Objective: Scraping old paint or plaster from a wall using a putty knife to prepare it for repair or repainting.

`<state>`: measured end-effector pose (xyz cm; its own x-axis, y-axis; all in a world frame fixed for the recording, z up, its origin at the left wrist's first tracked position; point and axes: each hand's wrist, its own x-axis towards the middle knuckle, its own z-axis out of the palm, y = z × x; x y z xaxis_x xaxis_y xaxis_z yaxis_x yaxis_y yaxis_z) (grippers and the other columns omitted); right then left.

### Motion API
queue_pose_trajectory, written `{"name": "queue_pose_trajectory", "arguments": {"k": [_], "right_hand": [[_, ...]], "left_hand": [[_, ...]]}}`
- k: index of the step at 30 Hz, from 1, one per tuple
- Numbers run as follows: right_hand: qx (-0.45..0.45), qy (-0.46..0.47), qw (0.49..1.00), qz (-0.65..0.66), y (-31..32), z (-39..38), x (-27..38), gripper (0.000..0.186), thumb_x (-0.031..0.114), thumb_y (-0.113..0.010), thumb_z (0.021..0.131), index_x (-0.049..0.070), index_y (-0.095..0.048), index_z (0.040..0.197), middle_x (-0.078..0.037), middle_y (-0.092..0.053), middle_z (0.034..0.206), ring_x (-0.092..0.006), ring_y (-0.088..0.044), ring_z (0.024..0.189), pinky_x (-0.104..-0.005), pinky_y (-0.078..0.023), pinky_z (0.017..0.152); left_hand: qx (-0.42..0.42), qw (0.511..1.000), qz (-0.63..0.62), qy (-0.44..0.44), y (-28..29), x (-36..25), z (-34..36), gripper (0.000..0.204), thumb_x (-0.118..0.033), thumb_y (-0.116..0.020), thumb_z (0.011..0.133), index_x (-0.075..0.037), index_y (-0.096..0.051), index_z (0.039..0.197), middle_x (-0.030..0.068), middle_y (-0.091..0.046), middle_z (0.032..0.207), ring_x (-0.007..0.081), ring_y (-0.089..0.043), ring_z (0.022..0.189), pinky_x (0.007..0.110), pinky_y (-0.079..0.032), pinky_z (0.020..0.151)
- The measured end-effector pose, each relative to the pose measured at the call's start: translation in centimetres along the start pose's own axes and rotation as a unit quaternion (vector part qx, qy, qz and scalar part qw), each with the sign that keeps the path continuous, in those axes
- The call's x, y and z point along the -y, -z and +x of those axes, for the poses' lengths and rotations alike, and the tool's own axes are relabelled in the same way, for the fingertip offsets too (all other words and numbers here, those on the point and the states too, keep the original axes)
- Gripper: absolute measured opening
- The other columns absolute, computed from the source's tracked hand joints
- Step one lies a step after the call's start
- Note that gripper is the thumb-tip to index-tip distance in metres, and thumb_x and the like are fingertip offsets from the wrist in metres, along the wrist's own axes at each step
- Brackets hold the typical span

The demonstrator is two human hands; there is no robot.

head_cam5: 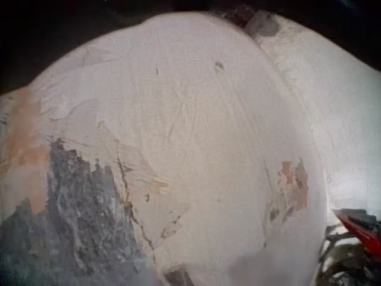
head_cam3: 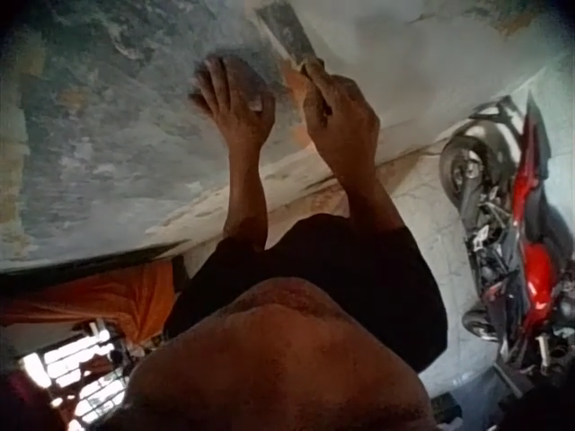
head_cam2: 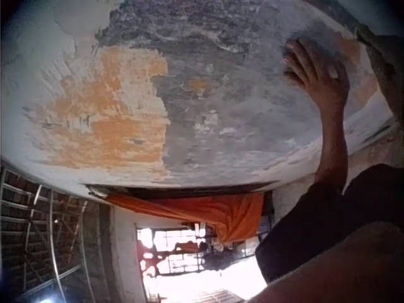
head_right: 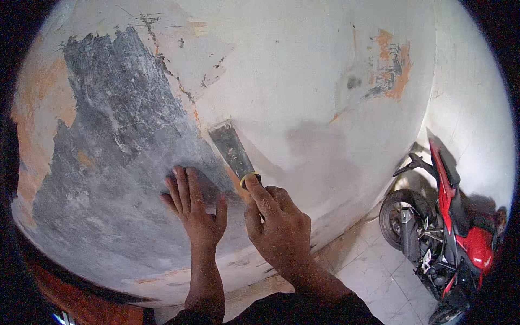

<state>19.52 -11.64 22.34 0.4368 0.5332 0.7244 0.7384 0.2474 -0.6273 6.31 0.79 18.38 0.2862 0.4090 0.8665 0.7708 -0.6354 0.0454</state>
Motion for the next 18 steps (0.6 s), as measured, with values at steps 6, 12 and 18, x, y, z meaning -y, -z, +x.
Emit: {"name": "queue_pose_trajectory", "arguments": {"k": [6, 12, 18], "right_hand": [[0.000, 0.043, 0.998, -0.034, 0.5, -0.9, -1.4, 0.045, 0.007, -0.067, 0.085, 0.009, -0.060, 0.130, -0.012, -0.066, 0.094, -0.0234, -0.068, 0.072, -0.0348, -0.057, 0.058], [-0.037, 0.077, 0.996, -0.013, 0.0, 1.2, -0.9, 0.045, 0.009, -0.068, 0.085, 0.008, -0.060, 0.129, -0.011, -0.065, 0.092, -0.0233, -0.067, 0.072, -0.0339, -0.057, 0.058], [-0.037, 0.088, 0.995, -0.024, -0.1, 1.2, -1.6, 0.046, 0.008, -0.069, 0.084, 0.009, -0.059, 0.130, -0.011, -0.064, 0.092, -0.0225, -0.067, 0.071, -0.0330, -0.056, 0.058]], "left_hand": [[0.004, 1.000, -0.016, 0.009, 0.5, -0.7, 0.4, 0.071, -0.033, -0.061, 0.089, -0.004, -0.036, 0.149, 0.0168, -0.024, 0.159, 0.0384, -0.009, 0.150, 0.059, 0.005, 0.116], [0.014, 1.000, -0.006, 0.019, 1.0, -0.8, 0.4, 0.071, -0.032, -0.061, 0.089, -0.004, -0.036, 0.149, 0.0162, -0.024, 0.160, 0.0385, -0.010, 0.150, 0.059, 0.004, 0.117], [0.018, 1.000, -0.010, 0.021, 1.1, -1.0, 0.7, 0.071, -0.033, -0.061, 0.089, -0.005, -0.036, 0.149, 0.0156, -0.025, 0.160, 0.0383, -0.009, 0.150, 0.059, 0.004, 0.117]]}}
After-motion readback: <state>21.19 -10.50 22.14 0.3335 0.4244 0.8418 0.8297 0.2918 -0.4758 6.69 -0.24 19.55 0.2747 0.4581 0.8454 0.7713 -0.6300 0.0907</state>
